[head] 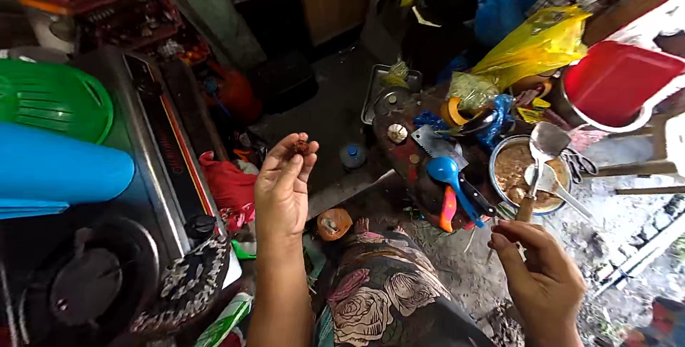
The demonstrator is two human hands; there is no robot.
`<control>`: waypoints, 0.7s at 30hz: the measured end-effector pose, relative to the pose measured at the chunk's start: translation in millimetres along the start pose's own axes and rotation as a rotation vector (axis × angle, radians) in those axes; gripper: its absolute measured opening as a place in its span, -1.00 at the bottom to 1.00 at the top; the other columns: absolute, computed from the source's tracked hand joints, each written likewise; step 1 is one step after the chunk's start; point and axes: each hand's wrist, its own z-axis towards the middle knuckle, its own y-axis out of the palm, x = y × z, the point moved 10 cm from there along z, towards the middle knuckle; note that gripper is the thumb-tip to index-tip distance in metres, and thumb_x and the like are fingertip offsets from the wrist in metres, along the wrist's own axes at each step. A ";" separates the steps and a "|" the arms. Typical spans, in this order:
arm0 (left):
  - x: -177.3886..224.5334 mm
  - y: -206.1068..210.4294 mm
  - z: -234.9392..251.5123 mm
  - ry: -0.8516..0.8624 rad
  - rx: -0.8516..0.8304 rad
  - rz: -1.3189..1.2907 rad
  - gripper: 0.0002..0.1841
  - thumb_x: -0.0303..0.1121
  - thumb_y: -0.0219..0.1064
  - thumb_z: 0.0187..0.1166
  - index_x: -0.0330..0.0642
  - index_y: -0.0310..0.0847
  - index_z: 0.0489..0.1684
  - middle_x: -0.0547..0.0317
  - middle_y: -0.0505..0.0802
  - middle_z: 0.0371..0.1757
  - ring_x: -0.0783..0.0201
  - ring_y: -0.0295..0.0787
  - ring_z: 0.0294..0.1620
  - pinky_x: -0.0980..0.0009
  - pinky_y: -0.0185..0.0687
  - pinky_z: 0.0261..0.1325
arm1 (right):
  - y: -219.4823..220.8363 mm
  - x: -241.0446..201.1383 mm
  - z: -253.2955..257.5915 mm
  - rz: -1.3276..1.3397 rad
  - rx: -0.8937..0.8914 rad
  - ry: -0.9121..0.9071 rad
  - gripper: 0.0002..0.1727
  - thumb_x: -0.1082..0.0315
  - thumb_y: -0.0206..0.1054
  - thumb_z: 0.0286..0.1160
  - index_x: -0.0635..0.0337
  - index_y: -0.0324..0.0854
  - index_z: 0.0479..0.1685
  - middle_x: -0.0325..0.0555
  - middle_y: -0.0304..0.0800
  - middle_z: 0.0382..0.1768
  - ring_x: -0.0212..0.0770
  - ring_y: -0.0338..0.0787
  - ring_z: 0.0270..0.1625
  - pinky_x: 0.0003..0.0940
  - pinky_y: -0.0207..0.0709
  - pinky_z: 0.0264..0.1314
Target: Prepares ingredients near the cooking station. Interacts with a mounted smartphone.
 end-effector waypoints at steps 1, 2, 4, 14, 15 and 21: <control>-0.6 -4.0 5.6 0.003 0.019 -0.011 -0.63 -0.65 -0.04 0.70 -0.15 0.69 0.16 0.20 0.87 0.16 0.31 0.84 0.19 0.38 0.74 0.33 | 1.5 1.6 0.8 -0.014 -0.006 0.010 -0.80 0.19 0.33 0.69 -0.01 0.72 0.14 -0.35 0.82 -0.04 -0.57 0.79 0.00 -0.63 0.70 0.09; -1.6 -5.5 10.9 0.004 0.038 -0.021 -0.64 -0.65 -0.04 0.72 -0.17 0.68 0.16 0.20 0.87 0.15 0.31 0.84 0.18 0.39 0.74 0.33 | 1.3 2.5 2.2 -0.029 -0.011 0.015 -0.79 0.20 0.33 0.69 0.01 0.71 0.15 -0.33 0.82 -0.04 -0.57 0.79 0.01 -0.63 0.70 0.09; -4.5 -3.6 22.0 0.005 0.064 -0.030 -0.66 -0.65 -0.05 0.73 -0.19 0.63 0.19 0.20 0.85 0.12 0.33 0.84 0.15 0.42 0.75 0.30 | -1.6 5.5 6.2 -0.061 -0.018 0.019 -0.78 0.21 0.32 0.70 0.02 0.69 0.18 -0.30 0.81 -0.03 -0.57 0.78 0.01 -0.63 0.69 0.08; -39.9 52.4 58.9 -0.044 0.022 -0.082 -0.63 -0.68 0.02 0.68 -0.06 0.62 0.20 0.24 0.87 0.02 0.34 0.86 0.04 0.42 0.79 0.21 | -21.7 62.6 37.1 0.092 -0.026 0.114 -0.71 0.11 0.34 0.69 -0.34 0.66 0.32 -0.66 0.82 0.08 -0.65 0.80 -0.01 -0.68 0.71 0.02; -44.7 58.2 61.1 -0.071 0.003 -0.096 -0.64 -0.65 0.01 0.70 -0.05 0.62 0.21 0.24 0.86 0.03 0.35 0.85 0.04 0.43 0.78 0.21 | -16.2 60.9 38.3 0.131 -0.077 0.133 -0.71 0.06 0.32 0.70 -0.40 0.65 0.33 -0.67 0.82 0.07 -0.65 0.81 0.00 -0.67 0.72 0.01; -42.4 83.0 115.1 -0.182 -0.075 -0.207 -0.63 -0.56 -0.10 0.80 -0.05 0.66 0.19 0.20 0.88 0.08 0.35 0.87 0.03 0.49 0.78 0.17 | 71.0 26.9 35.4 0.501 -0.613 0.118 -0.75 0.21 0.30 0.74 0.18 0.70 0.12 -0.08 0.83 0.07 -0.36 0.78 0.24 -0.41 0.64 0.39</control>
